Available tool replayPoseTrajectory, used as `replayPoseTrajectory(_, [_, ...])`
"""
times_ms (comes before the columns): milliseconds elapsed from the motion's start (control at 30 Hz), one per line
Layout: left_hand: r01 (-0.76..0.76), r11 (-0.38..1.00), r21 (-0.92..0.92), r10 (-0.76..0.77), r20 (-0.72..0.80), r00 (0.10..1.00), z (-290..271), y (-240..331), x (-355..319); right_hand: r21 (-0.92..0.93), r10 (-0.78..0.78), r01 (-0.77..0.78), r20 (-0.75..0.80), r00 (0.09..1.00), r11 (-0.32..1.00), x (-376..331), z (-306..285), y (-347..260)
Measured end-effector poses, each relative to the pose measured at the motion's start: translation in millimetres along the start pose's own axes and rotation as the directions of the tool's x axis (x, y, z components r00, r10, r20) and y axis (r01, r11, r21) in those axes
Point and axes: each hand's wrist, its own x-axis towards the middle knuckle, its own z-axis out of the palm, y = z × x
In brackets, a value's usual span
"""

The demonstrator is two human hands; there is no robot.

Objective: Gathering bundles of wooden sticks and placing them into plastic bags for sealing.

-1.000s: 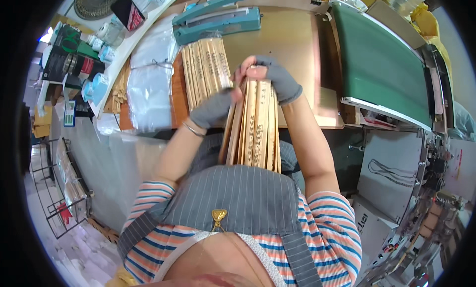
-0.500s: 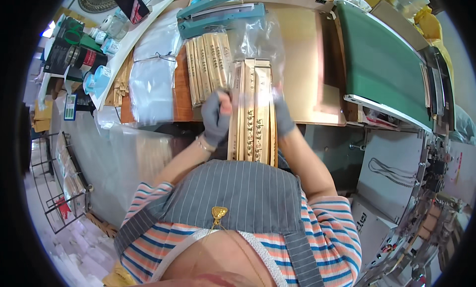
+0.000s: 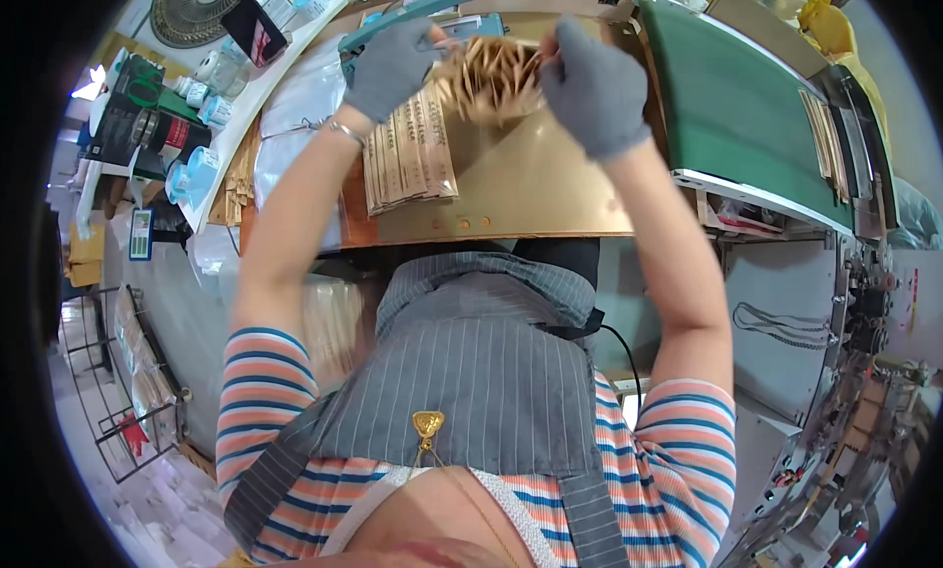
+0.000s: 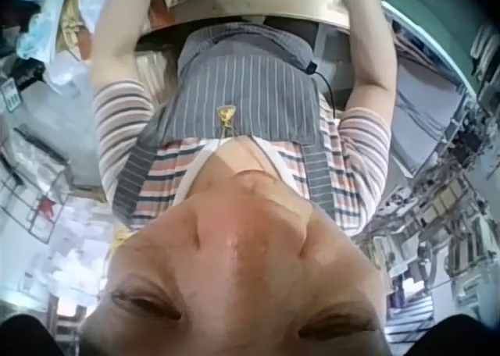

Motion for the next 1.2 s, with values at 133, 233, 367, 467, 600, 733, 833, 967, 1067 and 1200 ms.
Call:
replayPoseTrajectory(133, [-0.017, 0.989, 0.149, -0.094, 0.703, 0.705, -22.8, 17.0, 36.1, 0.172, 0.245, -0.276, 0.182, 0.952, 0.945, 36.1, -18.0, 34.6])
replayPoseTrajectory(233, [-0.053, 0.997, 0.060, 0.043, 0.165, 0.985, -20.5, 16.3, 43.8, 0.193, 0.223, -0.226, 0.038, 0.974, 0.955, 41.3, -9.9, 53.6])
replayPoseTrajectory(367, [0.414, 0.895, -0.166, -0.211, 0.660, 0.721, -23.5, 39.9, 43.2, 0.195, 0.369, -0.488, 0.437, 0.820, 0.851, 40.6, -18.4, 77.5])
replayPoseTrajectory(467, [0.212, 0.937, -0.279, -0.112, 0.336, 0.935, -22.6, 42.9, 38.7, 0.342, 0.401, -0.593, 0.489, 0.775, 0.729, 34.5, -21.3, 75.0])
replayPoseTrajectory(600, [0.319, 0.896, -0.309, -0.111, 0.540, 0.834, -36.3, 51.0, 36.5, 0.398, 0.196, -0.343, 0.365, 0.910, 0.851, 45.5, -41.1, 66.7])
replayPoseTrajectory(733, [0.368, 0.855, -0.366, -0.131, 0.535, 0.835, -78.7, 103.3, 35.1, 0.075, -0.139, 0.127, 0.175, 0.975, 0.989, 50.4, -46.6, -6.6])
replayPoseTrajectory(833, [0.305, 0.791, -0.530, -0.157, 0.306, 0.939, -91.1, 113.6, 34.9, 0.167, -0.261, 0.231, 0.182, 0.948, 0.958, 40.9, -16.5, 7.1])
replayPoseTrajectory(967, [0.049, 0.837, -0.546, -0.006, 0.081, 0.997, -65.3, 45.0, 5.8, 0.529, 0.111, -0.307, 0.368, 0.923, 0.791, 81.8, 6.9, -19.2])
replayPoseTrajectory(1067, [0.571, 0.494, -0.656, -0.362, 0.442, 0.821, -3.5, -14.7, -36.6, 0.035, -0.259, 0.258, 0.217, 0.941, 0.965, 87.7, 96.5, 22.6])
replayPoseTrajectory(1200, [0.704, 0.392, -0.592, -0.556, 0.457, 0.694, 40.6, -73.2, -58.6, 0.080, 0.198, -0.200, 0.031, 0.980, 0.976, 109.8, 187.6, 77.8])
